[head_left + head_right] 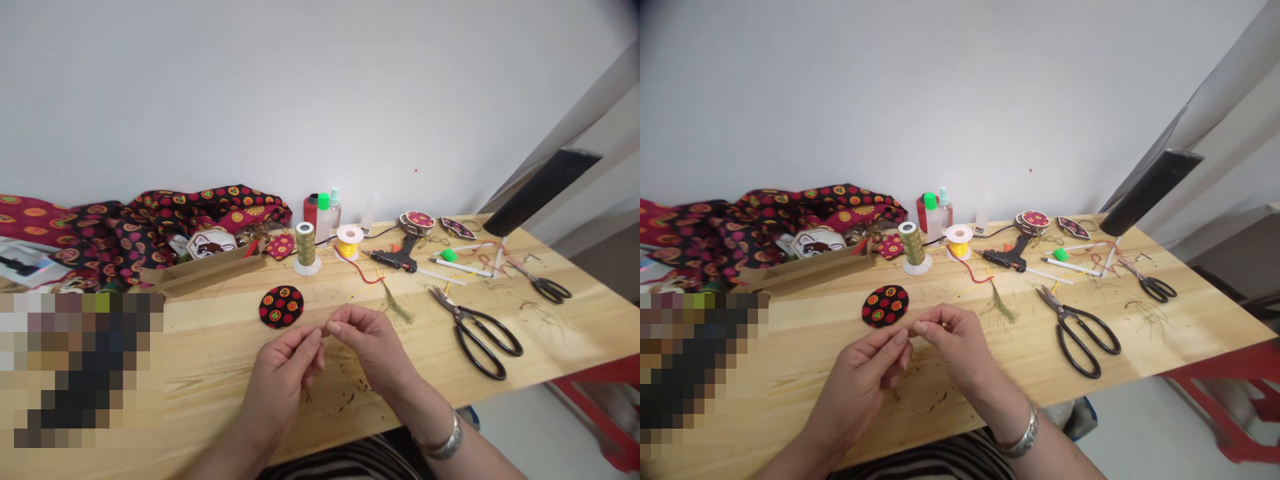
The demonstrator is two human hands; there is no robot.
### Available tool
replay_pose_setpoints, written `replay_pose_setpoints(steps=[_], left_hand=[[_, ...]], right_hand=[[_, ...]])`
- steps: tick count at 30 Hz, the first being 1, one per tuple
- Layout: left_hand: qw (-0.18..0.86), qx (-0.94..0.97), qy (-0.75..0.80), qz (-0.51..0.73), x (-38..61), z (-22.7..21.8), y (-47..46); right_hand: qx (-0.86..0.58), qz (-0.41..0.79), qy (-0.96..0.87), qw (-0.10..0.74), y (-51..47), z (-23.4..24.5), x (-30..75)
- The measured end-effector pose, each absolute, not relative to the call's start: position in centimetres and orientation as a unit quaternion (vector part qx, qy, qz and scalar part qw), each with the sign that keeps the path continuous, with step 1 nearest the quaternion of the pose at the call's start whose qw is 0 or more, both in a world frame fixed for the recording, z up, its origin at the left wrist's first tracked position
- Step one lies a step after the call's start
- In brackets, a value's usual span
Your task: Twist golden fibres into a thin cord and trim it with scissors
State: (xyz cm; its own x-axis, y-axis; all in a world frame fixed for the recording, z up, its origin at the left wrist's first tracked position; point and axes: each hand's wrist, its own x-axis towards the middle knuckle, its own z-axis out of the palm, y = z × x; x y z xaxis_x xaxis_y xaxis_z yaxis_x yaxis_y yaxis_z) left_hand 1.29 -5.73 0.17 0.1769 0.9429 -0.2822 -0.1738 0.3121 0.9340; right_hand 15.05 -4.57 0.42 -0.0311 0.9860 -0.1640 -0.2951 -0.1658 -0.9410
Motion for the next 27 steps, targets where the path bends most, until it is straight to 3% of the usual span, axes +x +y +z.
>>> replay_pose_setpoints(steps=[5, 12, 23, 27], left_hand=[[0.704, 0.31, 0.45, 0.454, 1.7, 0.3, -5.8], [0.699, 0.337, 0.449, 0.443, 1.7, 0.1, -5.9], [0.65, 0.427, 0.47, 0.416, 1.1, -0.2, -5.9], [0.599, 0.455, 0.487, 0.444, 0.6, 0.0, -5.7]], right_hand=[[-0.46, 0.602, -0.39, 0.524, -4.5, 0.6, 15.2], [-0.471, 0.589, -0.398, 0.523, -4.5, 1.1, 15.2], [-0.39, 0.642, -0.424, 0.506, -4.6, 2.1, 14.7], [-0.417, 0.601, -0.428, 0.531, -4.4, 1.9, 14.8]])
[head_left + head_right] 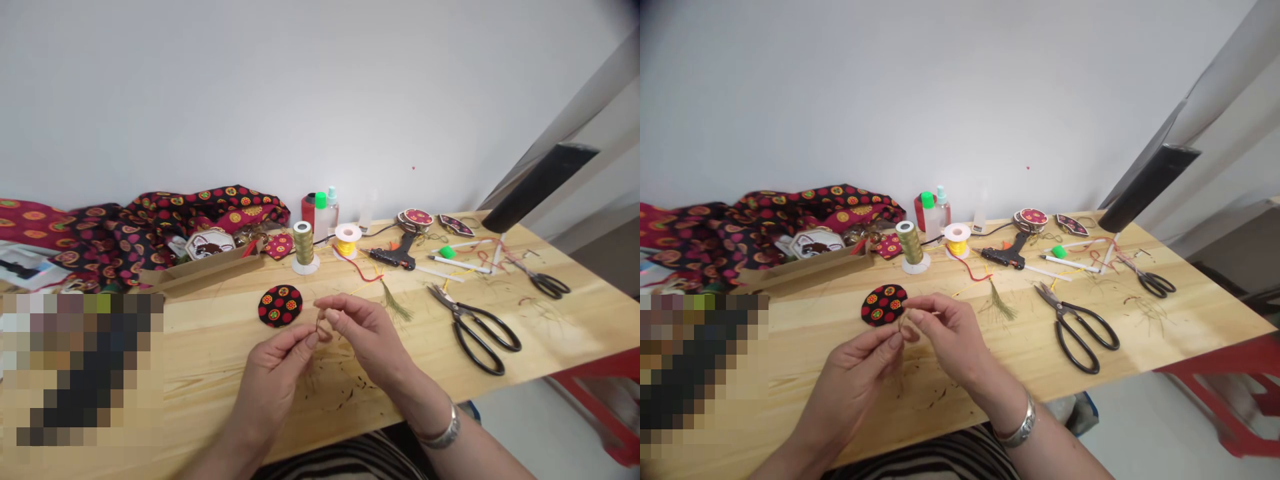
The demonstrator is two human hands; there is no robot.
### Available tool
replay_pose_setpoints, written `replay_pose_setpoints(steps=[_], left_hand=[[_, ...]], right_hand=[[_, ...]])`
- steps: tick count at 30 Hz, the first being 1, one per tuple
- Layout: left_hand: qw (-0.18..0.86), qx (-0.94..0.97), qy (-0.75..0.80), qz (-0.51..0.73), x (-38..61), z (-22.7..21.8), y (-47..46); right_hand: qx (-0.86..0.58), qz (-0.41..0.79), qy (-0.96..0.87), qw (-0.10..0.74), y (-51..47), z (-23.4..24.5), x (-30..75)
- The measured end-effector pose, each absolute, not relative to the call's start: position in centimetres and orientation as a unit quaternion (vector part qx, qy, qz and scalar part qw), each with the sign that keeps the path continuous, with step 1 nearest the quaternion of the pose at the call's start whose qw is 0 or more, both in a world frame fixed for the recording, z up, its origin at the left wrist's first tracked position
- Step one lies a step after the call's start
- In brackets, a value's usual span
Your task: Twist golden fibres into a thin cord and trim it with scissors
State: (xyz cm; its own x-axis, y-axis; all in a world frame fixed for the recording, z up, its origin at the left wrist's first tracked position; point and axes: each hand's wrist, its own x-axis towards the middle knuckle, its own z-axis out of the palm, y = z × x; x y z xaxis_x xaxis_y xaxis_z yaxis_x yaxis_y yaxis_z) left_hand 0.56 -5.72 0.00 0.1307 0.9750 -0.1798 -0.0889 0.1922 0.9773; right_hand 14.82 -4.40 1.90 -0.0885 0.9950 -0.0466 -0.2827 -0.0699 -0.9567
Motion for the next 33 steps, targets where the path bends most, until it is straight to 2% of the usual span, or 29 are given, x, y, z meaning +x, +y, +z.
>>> replay_pose_setpoints(steps=[4, 8, 15, 25, 33], left_hand=[[0.533, 0.509, 0.479, 0.478, 0.2, 0.4, -5.4], [0.493, 0.505, 0.498, 0.505, 0.3, 0.6, -5.2], [0.567, 0.401, 0.473, 0.543, 0.6, 0.8, -4.7], [0.622, 0.335, 0.447, 0.548, 0.5, 0.8, -4.4], [0.616, 0.294, 0.443, 0.58, 0.5, 1.3, -4.2]], right_hand=[[-0.439, 0.556, -0.448, 0.545, -4.2, 1.4, 15.0], [-0.398, 0.59, -0.447, 0.542, -4.4, 1.1, 14.9], [-0.342, 0.652, -0.441, 0.513, -4.5, 0.8, 14.1], [-0.346, 0.651, -0.494, 0.461, -4.6, 1.4, 14.2], [-0.433, 0.51, -0.591, 0.451, -4.0, 1.1, 14.6]])
